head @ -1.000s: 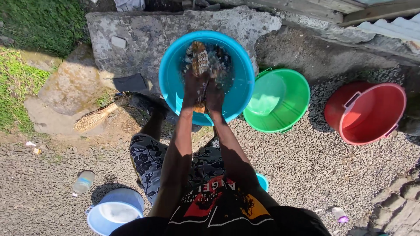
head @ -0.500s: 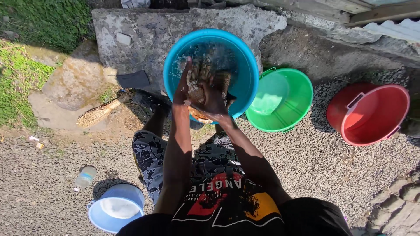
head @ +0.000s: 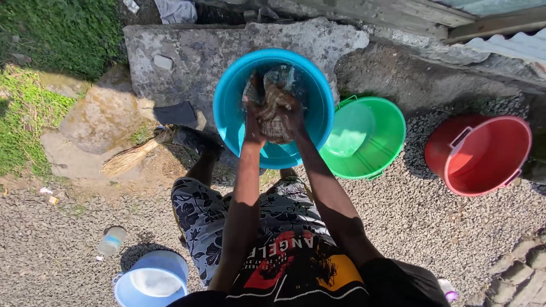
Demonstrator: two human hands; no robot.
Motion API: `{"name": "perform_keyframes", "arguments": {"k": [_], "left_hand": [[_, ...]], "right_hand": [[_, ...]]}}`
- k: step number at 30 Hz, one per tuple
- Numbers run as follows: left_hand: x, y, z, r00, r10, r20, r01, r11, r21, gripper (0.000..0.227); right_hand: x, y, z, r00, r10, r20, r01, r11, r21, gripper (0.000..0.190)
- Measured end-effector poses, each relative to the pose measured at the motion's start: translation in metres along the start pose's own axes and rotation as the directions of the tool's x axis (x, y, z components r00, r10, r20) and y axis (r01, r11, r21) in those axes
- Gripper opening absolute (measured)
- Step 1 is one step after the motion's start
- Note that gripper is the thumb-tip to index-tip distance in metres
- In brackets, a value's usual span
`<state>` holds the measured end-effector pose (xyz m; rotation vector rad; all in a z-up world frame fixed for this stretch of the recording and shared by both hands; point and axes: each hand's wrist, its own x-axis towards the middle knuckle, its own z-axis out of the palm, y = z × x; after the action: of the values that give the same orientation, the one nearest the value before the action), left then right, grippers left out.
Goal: The person is seen washing clothes in a bucket.
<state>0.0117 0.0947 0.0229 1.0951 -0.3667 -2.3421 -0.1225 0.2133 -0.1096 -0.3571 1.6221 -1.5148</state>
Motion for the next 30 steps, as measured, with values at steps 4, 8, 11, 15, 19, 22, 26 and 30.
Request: {"name": "perform_keyframes", "arguments": {"k": [4,8,11,15,19,22,26,30], "left_hand": [[0.038,0.087,0.009,0.995,-0.093,0.047,0.084,0.983,0.165,0.057],[0.096,0.056,-0.069,0.999,0.019,-0.048,0.018,0.737,0.676,0.051],[0.121,0.013,-0.101,0.994,0.081,-0.073,0.021,0.514,0.857,0.048],[0.028,0.085,0.019,0.883,0.110,0.456,-0.437,0.547,0.714,0.052],[0.040,0.077,0.021,0.949,0.142,0.281,-0.216,-0.357,0.909,0.065],[0.032,0.038,0.022,0.868,0.494,0.040,-0.026,-0.035,0.999,0.113],[0.061,-0.043,-0.049,0.926,0.371,-0.066,0.080,-0.022,0.997,0.113],[0.107,-0.096,-0.116,0.963,0.270,0.027,0.098,-0.441,0.892,0.096]], "right_hand": [[-0.051,-0.250,0.141,0.827,-0.496,0.263,0.557,0.667,-0.495,0.060],[-0.025,-0.220,0.156,0.967,-0.254,0.036,0.197,0.647,-0.737,0.058],[0.041,-0.093,0.095,0.964,-0.248,-0.095,0.082,0.618,-0.782,0.046],[0.087,-0.151,0.059,0.914,0.294,0.280,-0.396,0.797,0.456,0.052],[0.090,-0.228,0.045,0.842,0.063,0.535,-0.211,0.952,0.220,0.060],[0.085,-0.145,0.048,0.891,0.082,0.447,0.017,0.977,-0.214,0.055],[0.055,0.034,0.056,0.999,-0.008,0.046,-0.013,0.902,0.432,0.060],[0.040,0.126,0.053,0.922,-0.275,-0.272,0.156,0.908,-0.389,0.080]]}}
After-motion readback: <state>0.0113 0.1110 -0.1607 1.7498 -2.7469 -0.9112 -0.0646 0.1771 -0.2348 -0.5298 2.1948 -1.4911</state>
